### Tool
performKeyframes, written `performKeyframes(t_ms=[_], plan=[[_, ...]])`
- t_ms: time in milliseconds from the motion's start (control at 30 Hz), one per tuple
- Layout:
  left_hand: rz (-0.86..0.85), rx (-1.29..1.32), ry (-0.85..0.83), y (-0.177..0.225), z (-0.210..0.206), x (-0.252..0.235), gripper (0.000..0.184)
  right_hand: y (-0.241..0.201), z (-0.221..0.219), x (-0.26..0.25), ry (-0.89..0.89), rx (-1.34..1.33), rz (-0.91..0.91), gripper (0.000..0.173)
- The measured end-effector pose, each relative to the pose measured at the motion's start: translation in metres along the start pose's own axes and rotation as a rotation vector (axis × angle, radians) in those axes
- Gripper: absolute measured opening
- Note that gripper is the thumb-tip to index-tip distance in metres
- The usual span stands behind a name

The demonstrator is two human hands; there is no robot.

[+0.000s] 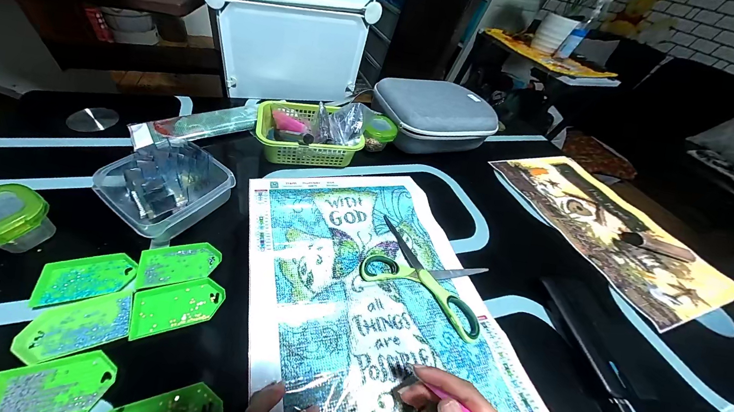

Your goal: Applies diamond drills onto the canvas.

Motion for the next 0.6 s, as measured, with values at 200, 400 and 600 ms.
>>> performKeyframes(t_ms=[200,400,600], plan=[[0.010,0.033,0.008,-0.002,0.001,0.000,0.046,-0.007,0.003,0.002,0.023,0.009,0.030,0.029],[0.023,0.024,0.025,-0.002,0.001,-0.002,0.046,-0.029,-0.027,0.025,-0.379,0.302,0.311,0.051],[0.015,0.003,0.043,-0.003,0.001,-0.002,0.045,-0.029,-0.028,0.030,-0.397,0.367,0.373,0.042]])
Point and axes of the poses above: each hand's wrist, its own x-axis away from the middle knuckle, its own z-axis out of the back of the hand, y = z × x, the point moved 9 cm from there along -x, towards the middle knuckle, and after that the axes turned 13 degrees about y, right-handed, at the moved point
